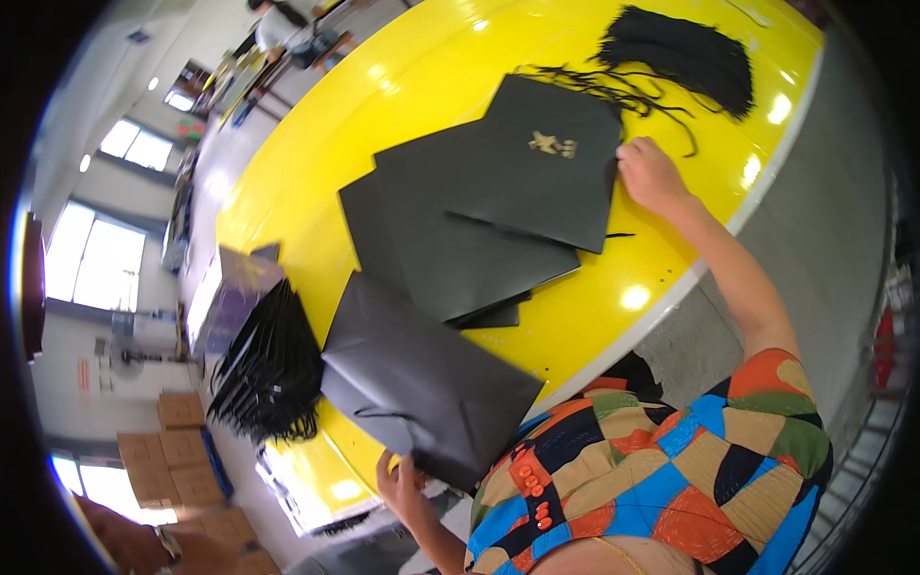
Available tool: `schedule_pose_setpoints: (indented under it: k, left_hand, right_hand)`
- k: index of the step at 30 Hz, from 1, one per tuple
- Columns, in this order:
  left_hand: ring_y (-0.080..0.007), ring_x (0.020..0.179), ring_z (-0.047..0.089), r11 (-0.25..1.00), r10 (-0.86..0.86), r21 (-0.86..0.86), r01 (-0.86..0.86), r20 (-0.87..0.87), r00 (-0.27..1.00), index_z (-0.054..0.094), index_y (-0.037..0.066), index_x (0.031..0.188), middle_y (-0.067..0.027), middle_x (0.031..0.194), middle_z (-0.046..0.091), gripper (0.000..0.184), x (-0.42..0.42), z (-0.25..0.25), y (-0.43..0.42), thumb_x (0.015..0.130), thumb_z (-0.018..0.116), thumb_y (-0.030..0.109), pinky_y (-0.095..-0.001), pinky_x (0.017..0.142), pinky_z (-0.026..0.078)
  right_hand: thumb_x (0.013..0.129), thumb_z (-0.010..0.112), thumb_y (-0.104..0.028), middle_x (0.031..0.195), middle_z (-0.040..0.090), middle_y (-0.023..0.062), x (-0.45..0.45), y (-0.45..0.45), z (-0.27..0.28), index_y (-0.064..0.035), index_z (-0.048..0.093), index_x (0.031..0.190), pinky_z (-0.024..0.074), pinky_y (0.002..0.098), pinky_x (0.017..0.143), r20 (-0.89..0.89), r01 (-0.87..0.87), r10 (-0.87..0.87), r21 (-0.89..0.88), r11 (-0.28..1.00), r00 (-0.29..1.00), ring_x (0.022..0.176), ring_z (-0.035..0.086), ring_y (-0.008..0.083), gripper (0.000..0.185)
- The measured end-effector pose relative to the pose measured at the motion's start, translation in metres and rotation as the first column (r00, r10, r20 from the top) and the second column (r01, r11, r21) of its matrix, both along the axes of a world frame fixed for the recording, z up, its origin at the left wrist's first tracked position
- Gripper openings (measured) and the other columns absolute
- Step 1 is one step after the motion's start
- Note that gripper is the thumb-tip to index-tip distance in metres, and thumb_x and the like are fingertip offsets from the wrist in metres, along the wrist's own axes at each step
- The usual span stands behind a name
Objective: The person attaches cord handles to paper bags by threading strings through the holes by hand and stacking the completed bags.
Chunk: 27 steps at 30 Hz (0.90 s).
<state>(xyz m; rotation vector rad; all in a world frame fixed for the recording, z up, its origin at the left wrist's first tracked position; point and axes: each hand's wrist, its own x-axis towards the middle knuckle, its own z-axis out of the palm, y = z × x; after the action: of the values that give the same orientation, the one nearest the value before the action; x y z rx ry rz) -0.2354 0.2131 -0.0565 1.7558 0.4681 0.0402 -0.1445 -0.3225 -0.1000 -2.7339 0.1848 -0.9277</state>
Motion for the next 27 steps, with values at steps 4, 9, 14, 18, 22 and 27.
schedule_pose_setpoints:
  k: [4, 9, 14, 18, 22, 27]
  left_hand:
    - [-0.0086, 0.066, 0.054, 0.991, -0.115, -0.072, 0.108, -0.091, 0.989, 0.064, -0.006, 0.092, -0.0015, 0.076, 0.062, 0.018, 0.014, -0.008, -0.019, 0.08, 0.066, 0.007, -0.0232, 0.062, 0.044]
    - [-0.0079, 0.074, 0.056, 0.968, -0.138, -0.181, 0.174, 0.193, 0.971, 0.069, -0.004, 0.086, -0.0007, 0.083, 0.065, 0.01, -0.005, -0.001, 0.033, 0.077, 0.065, 0.0, -0.0234, 0.07, 0.044]
    - [-0.0109, 0.072, 0.058, 0.94, -0.015, -0.322, 0.113, 0.291, 0.957, 0.068, -0.005, 0.084, -0.0034, 0.079, 0.065, 0.012, -0.04, -0.004, 0.099, 0.074, 0.066, 0.001, -0.024, 0.068, 0.045]
    - [-0.0195, 0.083, 0.063, 0.889, 0.303, -0.439, -0.128, 0.357, 0.884, 0.062, -0.008, 0.099, -0.011, 0.093, 0.066, 0.024, -0.062, -0.016, 0.087, 0.081, 0.063, 0.009, -0.0304, 0.078, 0.049]
    - [-0.0209, 0.077, 0.062, 0.881, 0.463, -0.239, -0.408, 0.263, 0.846, 0.058, -0.006, 0.101, -0.0103, 0.09, 0.064, 0.03, -0.058, -0.049, 0.064, 0.093, 0.054, 0.023, -0.0336, 0.073, 0.051]
    - [-0.0361, 0.061, 0.053, 0.31, 0.46, 0.93, 0.197, -0.328, 0.825, 0.062, -0.006, 0.081, -0.0216, 0.068, 0.06, 0.046, -0.041, 0.02, 0.056, 0.097, 0.043, 0.033, -0.044, 0.06, 0.045]
  right_hand:
    - [0.083, 0.055, -0.004, 0.085, 0.058, 0.0177, -0.004, 0.007, 0.003, 0.0003, 0.058, 0.085, 0.0474, 0.0414, 0.072, 0.019, -0.095, 0.095, 0.004, 0.995, 0.995, 0.083, 0.056, 0.0359, 0.006]
    - [0.077, 0.053, 0.0, 0.076, 0.052, 0.0175, -0.027, 0.04, 0.033, 0.0021, 0.055, 0.077, 0.0443, 0.0404, 0.061, -0.076, -0.472, 0.471, 0.006, 0.882, 0.879, 0.071, 0.052, 0.0356, 0.002]
    - [0.065, 0.052, 0.002, 0.079, 0.052, 0.0149, -0.036, 0.053, 0.036, 0.0004, 0.056, 0.081, 0.0445, 0.0395, 0.064, -0.201, -0.607, 0.593, -0.008, 0.795, 0.78, 0.076, 0.052, 0.0337, 0.017]
    - [0.069, 0.054, -0.001, 0.08, 0.052, 0.0132, -0.041, 0.058, 0.046, -0.0008, 0.058, 0.085, 0.0461, 0.039, 0.067, -0.251, -0.652, 0.622, -0.055, 0.756, 0.742, 0.077, 0.054, 0.0316, 0.017]
    - [0.073, 0.056, -0.007, 0.08, 0.053, 0.0112, -0.038, 0.043, 0.023, -0.0013, 0.06, 0.085, 0.0482, 0.0366, 0.067, -0.25, -0.624, 0.582, -0.143, 0.768, 0.774, 0.077, 0.055, 0.0281, 0.014]
    - [0.072, 0.056, -0.004, 0.078, 0.053, 0.0096, -0.037, 0.054, 0.026, -0.0012, 0.059, 0.084, 0.0491, 0.0338, 0.065, -0.228, -0.703, 0.685, 0.0, 0.711, 0.692, 0.077, 0.055, 0.0256, 0.013]
